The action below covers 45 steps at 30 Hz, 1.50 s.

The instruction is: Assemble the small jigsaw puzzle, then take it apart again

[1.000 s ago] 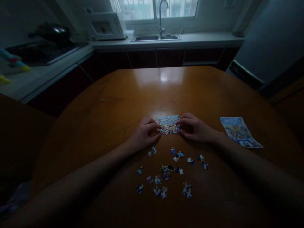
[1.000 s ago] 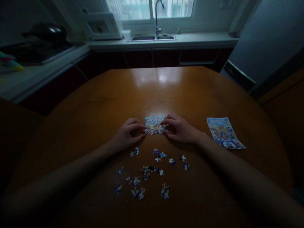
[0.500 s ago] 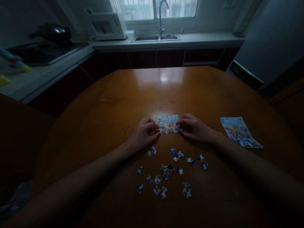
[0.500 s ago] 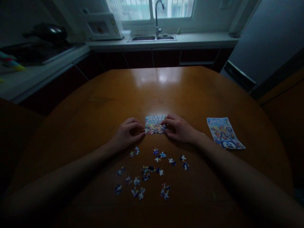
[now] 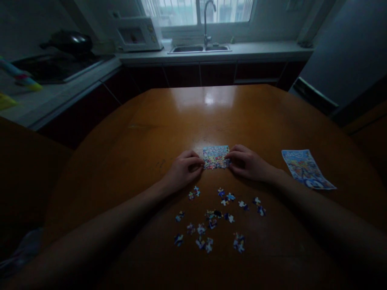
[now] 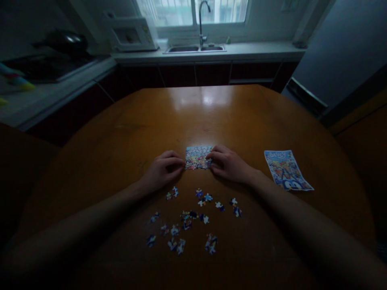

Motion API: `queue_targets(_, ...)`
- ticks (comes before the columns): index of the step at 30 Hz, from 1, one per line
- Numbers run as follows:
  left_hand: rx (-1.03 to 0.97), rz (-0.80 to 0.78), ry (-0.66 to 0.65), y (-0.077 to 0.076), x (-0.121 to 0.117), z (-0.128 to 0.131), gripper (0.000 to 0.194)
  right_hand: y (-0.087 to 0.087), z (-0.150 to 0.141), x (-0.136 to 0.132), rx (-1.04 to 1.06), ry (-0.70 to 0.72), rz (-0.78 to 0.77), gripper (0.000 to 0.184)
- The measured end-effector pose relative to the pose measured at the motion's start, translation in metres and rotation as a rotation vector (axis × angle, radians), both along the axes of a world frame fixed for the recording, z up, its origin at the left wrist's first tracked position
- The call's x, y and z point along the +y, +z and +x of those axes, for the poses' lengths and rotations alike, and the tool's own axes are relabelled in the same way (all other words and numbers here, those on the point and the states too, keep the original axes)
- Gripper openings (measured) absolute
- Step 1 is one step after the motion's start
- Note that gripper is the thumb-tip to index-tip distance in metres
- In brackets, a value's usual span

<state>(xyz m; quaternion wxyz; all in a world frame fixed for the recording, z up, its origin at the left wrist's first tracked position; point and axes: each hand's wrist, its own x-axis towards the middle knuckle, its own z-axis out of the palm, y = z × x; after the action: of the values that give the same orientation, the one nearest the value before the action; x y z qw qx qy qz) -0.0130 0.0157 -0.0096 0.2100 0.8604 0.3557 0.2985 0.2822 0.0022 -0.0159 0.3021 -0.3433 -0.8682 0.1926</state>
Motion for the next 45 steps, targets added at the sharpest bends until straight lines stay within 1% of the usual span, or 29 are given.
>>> queue_targets(6,0.002,-0.017,0.010,-0.0007,0.0005,-0.0014,0.007,0.0017,-0.0001,0.0000,0.053,0.006,-0.014,0.028)
queue_targets(11,-0.008,-0.015,0.023,-0.0030,0.0016,-0.0020,0.008,0.0024,-0.0006,-0.0001,0.029,0.018,-0.021,0.029)
queue_targets(20,0.006,-0.032,0.036,-0.0016,0.0020,-0.0009,0.009,0.0012,-0.0012,0.0002,0.044,-0.002,-0.024,0.024)
queue_targets(23,-0.006,-0.036,0.043,-0.0006,0.0021,-0.0010,0.011,0.0010,-0.0002,-0.0001,0.075,-0.030,-0.044,0.020)
queue_targets(27,-0.014,-0.043,0.049,-0.0001,0.0025,-0.0011,0.012,-0.0007,0.0031,0.0019,0.123,-0.120,-0.025,0.013)
queue_targets(32,-0.032,-0.041,0.036,-0.0006,0.0027,-0.0004,0.012,-0.0048,0.0056,0.0061,0.131,-0.216,0.016,0.013)
queue_targets(40,-0.052,-0.050,0.053,-0.0037,0.0027,0.0010,0.010,-0.0042,0.0062,0.0045,0.114,-0.229,0.006,0.013)
queue_targets(45,-0.039,-0.058,0.036,-0.0053,0.0040,0.0012,0.010,-0.0062,0.0082,0.0049,0.108,-0.237,0.001,0.014)
